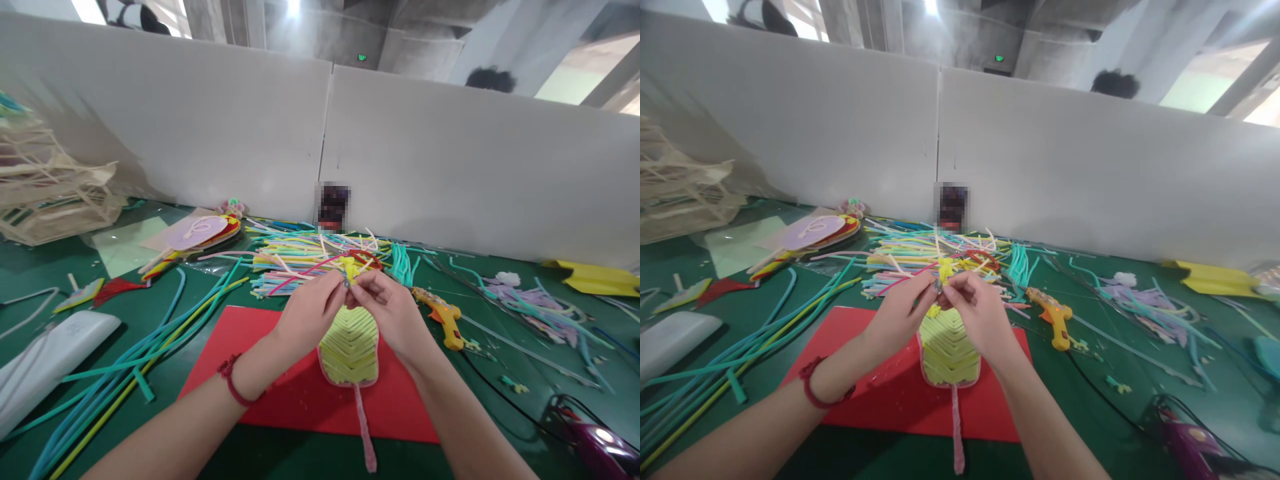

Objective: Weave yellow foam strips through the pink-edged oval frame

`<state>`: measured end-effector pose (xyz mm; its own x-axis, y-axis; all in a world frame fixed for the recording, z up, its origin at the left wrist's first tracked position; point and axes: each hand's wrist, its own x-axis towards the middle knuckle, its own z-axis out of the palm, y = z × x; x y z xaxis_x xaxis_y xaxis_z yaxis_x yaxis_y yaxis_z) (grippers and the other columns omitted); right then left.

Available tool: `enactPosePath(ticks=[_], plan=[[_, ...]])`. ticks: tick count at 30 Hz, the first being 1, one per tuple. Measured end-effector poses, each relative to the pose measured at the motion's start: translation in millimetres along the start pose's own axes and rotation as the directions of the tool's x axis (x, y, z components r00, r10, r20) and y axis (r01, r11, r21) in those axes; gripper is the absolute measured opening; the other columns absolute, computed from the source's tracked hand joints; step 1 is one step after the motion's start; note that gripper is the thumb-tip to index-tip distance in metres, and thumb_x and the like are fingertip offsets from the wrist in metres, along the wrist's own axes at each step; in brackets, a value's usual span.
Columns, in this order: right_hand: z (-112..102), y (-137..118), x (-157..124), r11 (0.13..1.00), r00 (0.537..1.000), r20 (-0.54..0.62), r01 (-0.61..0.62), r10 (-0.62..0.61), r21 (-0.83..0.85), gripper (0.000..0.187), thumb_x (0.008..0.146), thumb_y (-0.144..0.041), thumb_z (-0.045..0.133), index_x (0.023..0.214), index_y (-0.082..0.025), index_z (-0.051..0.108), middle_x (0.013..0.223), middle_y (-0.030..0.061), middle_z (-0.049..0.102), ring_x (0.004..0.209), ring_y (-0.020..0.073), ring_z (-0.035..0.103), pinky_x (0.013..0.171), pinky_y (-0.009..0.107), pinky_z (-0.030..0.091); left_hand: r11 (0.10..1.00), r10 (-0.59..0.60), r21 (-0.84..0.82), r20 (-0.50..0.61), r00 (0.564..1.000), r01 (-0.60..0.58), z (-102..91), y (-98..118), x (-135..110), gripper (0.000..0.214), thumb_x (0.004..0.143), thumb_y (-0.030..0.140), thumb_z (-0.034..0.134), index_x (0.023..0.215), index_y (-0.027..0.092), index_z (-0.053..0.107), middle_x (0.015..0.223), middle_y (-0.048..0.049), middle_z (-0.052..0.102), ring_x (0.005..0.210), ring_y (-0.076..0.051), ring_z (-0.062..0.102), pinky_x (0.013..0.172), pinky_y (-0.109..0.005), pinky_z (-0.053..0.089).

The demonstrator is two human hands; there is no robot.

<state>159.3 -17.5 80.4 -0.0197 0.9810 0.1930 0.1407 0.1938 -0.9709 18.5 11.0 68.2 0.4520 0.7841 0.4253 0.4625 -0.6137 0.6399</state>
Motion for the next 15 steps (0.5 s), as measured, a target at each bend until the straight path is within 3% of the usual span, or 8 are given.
enactPosePath(ticks=[4, 6, 15], plan=[[-3.2, 0.5, 0.9, 0.999, 1.000, 0.013, -0.018, 0.017, 0.032, 0.018, 0.076, -0.035, 0.060, 0.073, -0.018, 0.053, 0.066, -0.0001, 0.061, 0.063, 0.0131, 0.060, 0.065, 0.029, 0.050, 0.945, -0.037, -0.319, 0.103, 0.994, 0.068, -2.4, -1.2, 3.4, 0.024, 0.090, 0.025, 0.030, 0.067, 0.018, 0.037, 0.063, 0.0028, 0.041, 0.058, -0.010, 0.038, 0.055, -0.023, 0.033], [-5.5, 0.5, 1.4, 0.999, 0.999, 0.024, -0.025, 0.024, 0.037, 0.019, 0.075, -0.036, 0.061, 0.073, -0.018, 0.053, 0.066, -0.0002, 0.061, 0.062, 0.0129, 0.060, 0.065, 0.029, 0.050, 0.913, -0.030, -0.398, 0.141, 0.990, 0.084, -4.2, -1.8, 4.2, 0.025, 0.091, 0.026, 0.027, 0.069, 0.018, 0.038, 0.063, 0.0027, 0.040, 0.058, -0.010, 0.038, 0.056, -0.023, 0.035], [-9.9, 0.9, 2.1, 0.999, 0.998, 0.064, -0.026, 0.025, 0.018, 0.016, 0.076, -0.033, 0.061, 0.072, -0.019, 0.053, 0.064, -0.0009, 0.060, 0.061, 0.0123, 0.059, 0.063, 0.028, 0.049, 0.988, 0.044, -0.153, 0.189, 0.981, -0.015, -9.4, -2.4, 5.3, 0.021, 0.090, 0.024, 0.032, 0.072, 0.018, 0.040, 0.068, 0.0024, 0.044, 0.064, -0.011, 0.042, 0.060, -0.024, 0.034]])
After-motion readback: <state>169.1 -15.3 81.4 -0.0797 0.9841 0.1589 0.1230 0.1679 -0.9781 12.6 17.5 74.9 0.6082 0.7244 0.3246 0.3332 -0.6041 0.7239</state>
